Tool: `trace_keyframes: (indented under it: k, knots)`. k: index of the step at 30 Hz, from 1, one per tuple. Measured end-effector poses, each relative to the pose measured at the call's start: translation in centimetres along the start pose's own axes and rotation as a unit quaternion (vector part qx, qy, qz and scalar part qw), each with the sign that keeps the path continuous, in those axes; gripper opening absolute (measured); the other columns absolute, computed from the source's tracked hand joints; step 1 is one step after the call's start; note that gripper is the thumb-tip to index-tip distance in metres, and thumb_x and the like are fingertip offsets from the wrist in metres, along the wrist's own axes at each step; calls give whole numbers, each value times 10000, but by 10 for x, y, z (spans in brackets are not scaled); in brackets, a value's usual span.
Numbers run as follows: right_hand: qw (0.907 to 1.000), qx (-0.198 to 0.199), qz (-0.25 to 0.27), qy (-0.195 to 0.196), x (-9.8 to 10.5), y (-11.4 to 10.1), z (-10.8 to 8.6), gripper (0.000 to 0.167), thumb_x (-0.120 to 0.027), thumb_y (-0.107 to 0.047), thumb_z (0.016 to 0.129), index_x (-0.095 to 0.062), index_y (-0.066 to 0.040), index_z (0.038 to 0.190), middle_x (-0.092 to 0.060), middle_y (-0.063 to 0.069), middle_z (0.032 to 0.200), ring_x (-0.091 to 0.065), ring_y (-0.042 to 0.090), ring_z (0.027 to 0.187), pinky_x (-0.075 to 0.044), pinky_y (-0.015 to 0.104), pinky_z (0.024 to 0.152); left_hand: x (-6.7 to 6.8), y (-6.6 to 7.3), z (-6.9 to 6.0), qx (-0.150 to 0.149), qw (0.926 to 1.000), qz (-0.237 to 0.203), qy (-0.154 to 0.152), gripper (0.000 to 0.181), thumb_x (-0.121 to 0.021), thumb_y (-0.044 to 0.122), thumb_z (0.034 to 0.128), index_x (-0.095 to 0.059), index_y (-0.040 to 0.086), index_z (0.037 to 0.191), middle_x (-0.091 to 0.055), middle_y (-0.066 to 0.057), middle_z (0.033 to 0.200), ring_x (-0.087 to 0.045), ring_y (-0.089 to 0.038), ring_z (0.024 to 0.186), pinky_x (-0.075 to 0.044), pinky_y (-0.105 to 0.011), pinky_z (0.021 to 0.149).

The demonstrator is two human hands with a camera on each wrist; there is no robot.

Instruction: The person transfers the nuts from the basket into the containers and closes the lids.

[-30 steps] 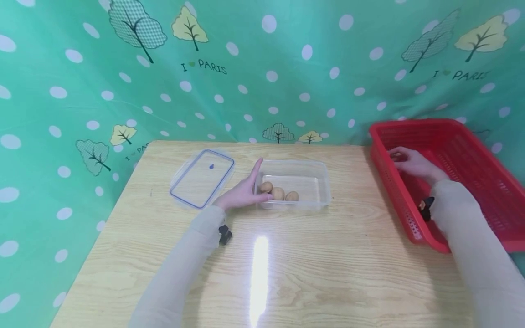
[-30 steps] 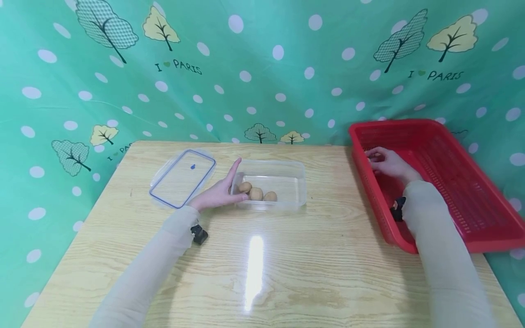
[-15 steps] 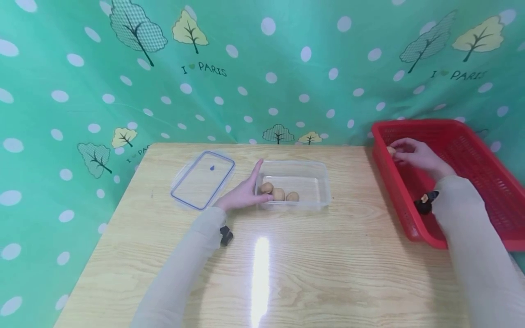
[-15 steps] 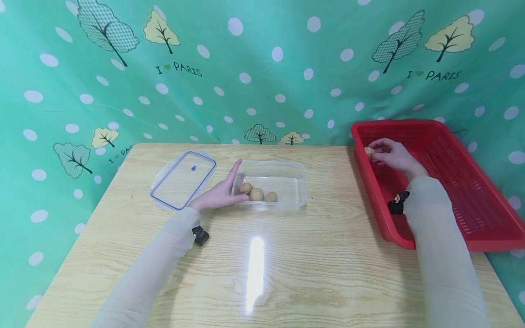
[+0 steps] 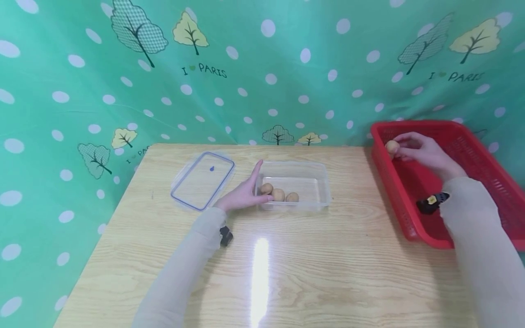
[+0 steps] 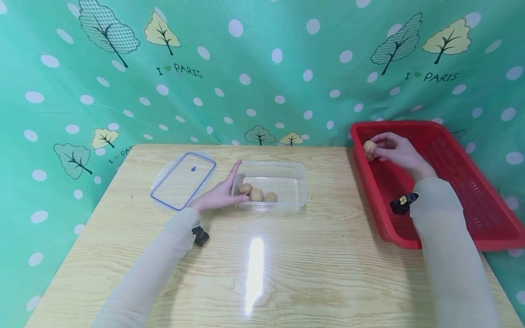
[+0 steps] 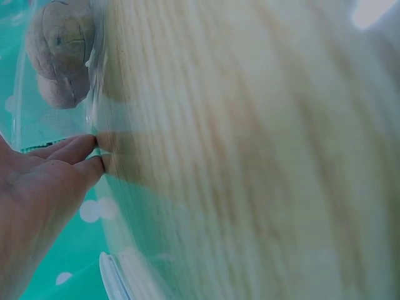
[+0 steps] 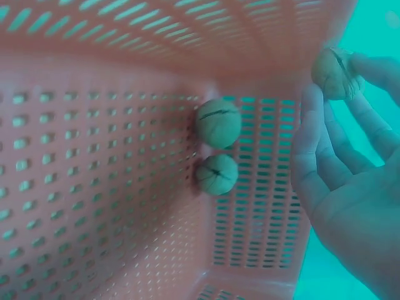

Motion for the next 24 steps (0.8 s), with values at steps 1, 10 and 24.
trace_keyframes:
  k: [1,10,24]
  knots:
    - [10000,-8,47,25,0,-2,-1,479,-636,-223,947,-438,-5,1323,-589,-155,952,-628,73,831,-542,214,704,0,0,0,-20,10000,-1,4,1101,-716,351,876,191,393,1500,71,-85,1604,-122,-331,1434,-223,-528,1112]
    - [10000,-34,4,21,1,-17,-10,480,-660,-271,928,-458,-77,1318,-601,-139,984,-616,65,848,-520,186,688,0,2,-1,29,9999,-136,-2,1104,-722,299,882,182,335,1515,62,-100,1603,-319,-382,1335,-341,-518,1044]
    - [9995,299,1,-35,-13,-54,-17,468,-684,-259,911,-496,-114,1313,-596,-58,1097,-595,148,927,-519,192,710,4,44,-15,23,9995,-238,-202,1043,-683,155,908,151,142,1533,58,-234,1574,-122,-441,1412,-232,-538,1108]
Point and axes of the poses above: each hand's wrist, its own z-axis towards the middle knuckle, its own x-axis out of the back of the hand, y = z × x, the point moved 9 cm from there along z, towards the middle knuckle
